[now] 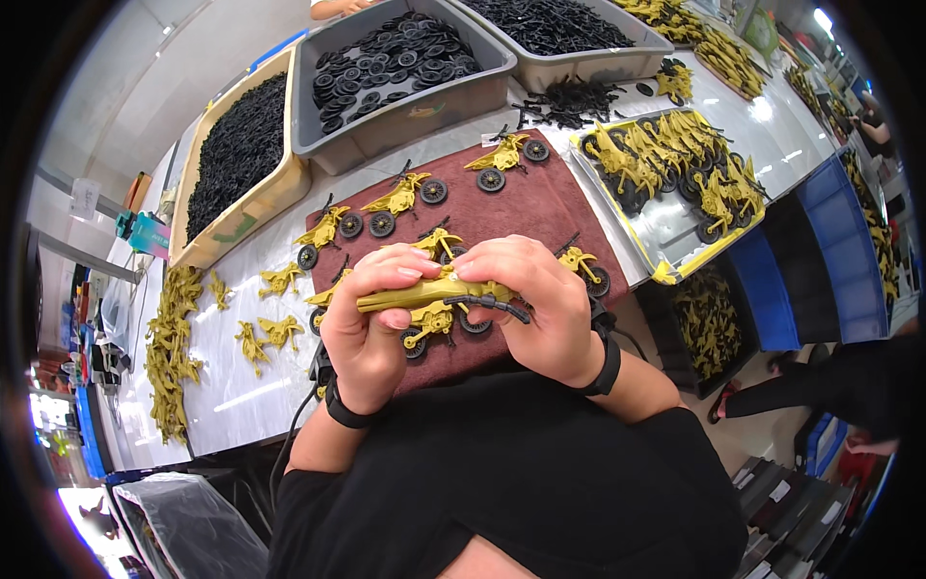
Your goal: Assembling small plastic toy motorcycles by attaching wheels to the bodies.
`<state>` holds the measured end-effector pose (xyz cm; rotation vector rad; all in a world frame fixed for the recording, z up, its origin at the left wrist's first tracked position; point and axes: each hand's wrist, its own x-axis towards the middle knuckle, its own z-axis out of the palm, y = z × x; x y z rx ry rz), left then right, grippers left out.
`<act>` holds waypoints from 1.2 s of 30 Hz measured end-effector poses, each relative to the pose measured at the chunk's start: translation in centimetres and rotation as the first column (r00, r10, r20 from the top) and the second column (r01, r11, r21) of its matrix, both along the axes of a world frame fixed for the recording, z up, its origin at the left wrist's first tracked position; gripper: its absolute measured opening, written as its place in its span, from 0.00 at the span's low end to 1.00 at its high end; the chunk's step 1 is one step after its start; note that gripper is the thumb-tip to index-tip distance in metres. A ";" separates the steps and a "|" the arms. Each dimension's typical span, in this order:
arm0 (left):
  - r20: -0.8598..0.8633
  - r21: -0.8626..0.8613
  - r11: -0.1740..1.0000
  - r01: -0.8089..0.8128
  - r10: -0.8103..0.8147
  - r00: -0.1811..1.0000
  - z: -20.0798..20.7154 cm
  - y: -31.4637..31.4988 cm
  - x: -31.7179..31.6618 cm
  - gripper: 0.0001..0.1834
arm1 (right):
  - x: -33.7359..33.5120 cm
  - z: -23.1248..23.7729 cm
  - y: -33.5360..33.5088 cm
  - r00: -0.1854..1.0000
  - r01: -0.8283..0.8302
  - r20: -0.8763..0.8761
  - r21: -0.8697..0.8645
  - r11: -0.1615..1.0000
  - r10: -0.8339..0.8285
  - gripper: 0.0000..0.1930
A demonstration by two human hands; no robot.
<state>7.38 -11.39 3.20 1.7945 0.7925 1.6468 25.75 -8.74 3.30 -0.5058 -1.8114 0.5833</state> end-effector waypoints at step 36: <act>-0.458 0.332 0.874 -0.356 0.479 0.749 1.7 -1.6 0.7 0.25 | -1.3 2.2 0.2 1.000 0.021 -0.004 0.162 0.987 -0.021 0.14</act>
